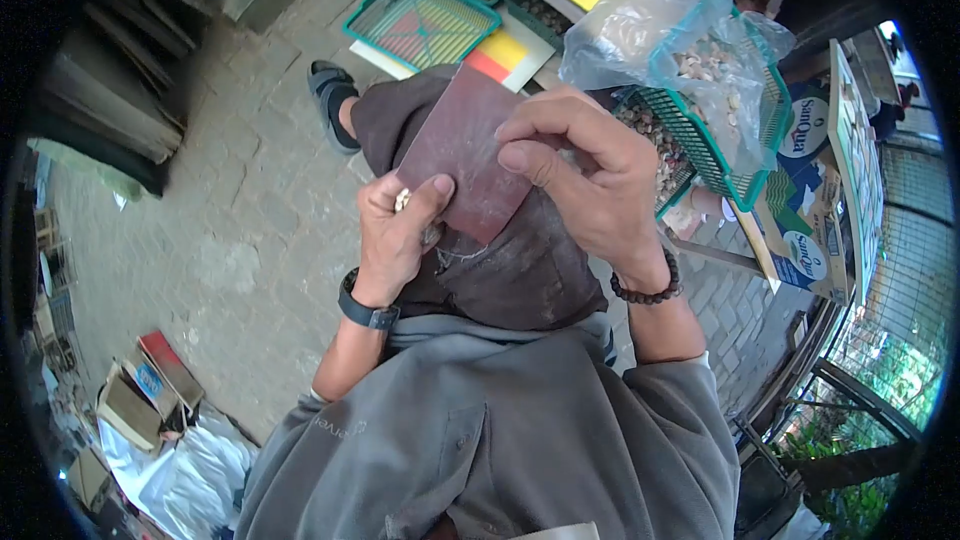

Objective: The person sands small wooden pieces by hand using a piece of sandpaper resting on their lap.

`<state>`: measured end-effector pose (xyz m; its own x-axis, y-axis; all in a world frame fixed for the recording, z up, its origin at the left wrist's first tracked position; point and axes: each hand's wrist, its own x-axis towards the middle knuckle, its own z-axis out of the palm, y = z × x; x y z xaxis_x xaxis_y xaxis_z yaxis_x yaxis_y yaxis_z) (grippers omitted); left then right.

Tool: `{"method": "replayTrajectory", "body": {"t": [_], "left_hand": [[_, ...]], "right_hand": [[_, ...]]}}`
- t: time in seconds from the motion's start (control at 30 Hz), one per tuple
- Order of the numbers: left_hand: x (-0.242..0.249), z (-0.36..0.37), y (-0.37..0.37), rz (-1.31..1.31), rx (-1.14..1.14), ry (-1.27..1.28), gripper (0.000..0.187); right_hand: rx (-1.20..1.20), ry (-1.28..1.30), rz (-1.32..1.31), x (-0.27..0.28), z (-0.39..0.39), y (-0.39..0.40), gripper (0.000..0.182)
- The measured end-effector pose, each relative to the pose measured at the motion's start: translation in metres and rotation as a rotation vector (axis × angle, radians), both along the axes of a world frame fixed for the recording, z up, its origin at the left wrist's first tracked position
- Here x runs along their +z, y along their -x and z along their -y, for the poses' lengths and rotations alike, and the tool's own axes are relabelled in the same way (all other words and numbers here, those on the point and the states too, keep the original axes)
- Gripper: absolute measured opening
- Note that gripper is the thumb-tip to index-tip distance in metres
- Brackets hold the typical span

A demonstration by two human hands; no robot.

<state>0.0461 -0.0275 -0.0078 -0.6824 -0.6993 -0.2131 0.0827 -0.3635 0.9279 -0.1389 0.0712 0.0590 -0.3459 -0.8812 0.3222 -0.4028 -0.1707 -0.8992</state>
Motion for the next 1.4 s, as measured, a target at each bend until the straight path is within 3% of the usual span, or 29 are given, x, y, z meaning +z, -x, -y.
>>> {"method": "replayTrajectory", "body": {"t": [0.07,0.17,0.37,0.4,0.47,0.5,0.6,0.63,0.8,0.87,0.93,1.03,1.17,1.23,1.27,1.33,1.4], "left_hand": [[0.001,0.0,0.0,-0.034,0.002,0.032,0.018],[0.0,0.003,-0.002,-0.012,-0.031,-0.016,0.018],[-0.004,0.003,-0.001,-0.014,-0.028,0.049,0.018],[-0.001,0.003,-0.002,-0.017,-0.028,0.047,0.018],[0.003,0.002,-0.001,-0.023,-0.019,0.015,0.019],[0.003,0.001,0.0,-0.026,-0.019,0.016,0.019],[-0.002,-0.002,-0.003,-0.024,0.017,0.015,0.019],[-0.006,0.0,-0.005,-0.026,-0.018,-0.002,0.018],[-0.004,0.002,-0.004,-0.027,-0.061,0.026,0.017],[0.001,0.001,-0.001,-0.039,-0.02,-0.016,0.017],[0.0,0.002,0.0,-0.058,-0.011,-0.012,0.017],[-0.006,0.002,-0.003,-0.062,-0.032,-0.021,0.016],[0.001,0.003,-0.002,-0.006,-0.081,-0.013,0.015],[-0.003,0.002,-0.004,-0.03,-0.057,-0.008,0.016],[-0.005,0.002,-0.003,-0.057,-0.032,-0.004,0.016],[-0.002,0.002,-0.003,-0.073,-0.024,-0.04,0.017],[-0.002,0.002,-0.003,-0.091,-0.036,-0.069,0.018]], "right_hand": [[-0.035,-0.049,-0.143,0.001,0.0,-0.012,0.007],[0.066,0.0,-0.557,-0.009,0.0,-0.025,0.014],[0.057,0.093,-0.85,-0.033,0.014,-0.001,0.009],[0.058,0.092,-0.853,-0.033,0.017,0.004,0.009],[-0.238,-0.023,-0.801,-0.03,0.022,0.013,0.011],[-0.266,-0.08,-0.604,-0.03,0.019,0.016,0.01],[-0.081,-0.053,-0.725,-0.011,0.007,-0.016,0.006],[0.01,0.04,-0.89,-0.017,0.009,-0.022,0.01],[-0.16,0.017,-0.836,-0.036,0.021,0.002,0.018],[-0.347,-0.044,-0.879,-0.041,0.023,0.019,0.02],[-0.346,-0.043,-0.78,-0.035,0.019,0.012,0.023],[-0.097,0.043,-0.947,-0.018,0.012,-0.027,0.027],[-0.154,-0.048,-0.972,-0.036,0.019,0.006,0.026],[-0.399,-0.051,-1.003,-0.039,0.023,0.023,0.026],[-0.399,-0.047,-1.01,-0.037,0.021,0.025,0.026],[-0.312,-0.165,-0.367,-0.032,0.012,0.022,0.021],[-0.241,-0.058,-0.246,-0.028,0.009,0.012,0.012]]}}
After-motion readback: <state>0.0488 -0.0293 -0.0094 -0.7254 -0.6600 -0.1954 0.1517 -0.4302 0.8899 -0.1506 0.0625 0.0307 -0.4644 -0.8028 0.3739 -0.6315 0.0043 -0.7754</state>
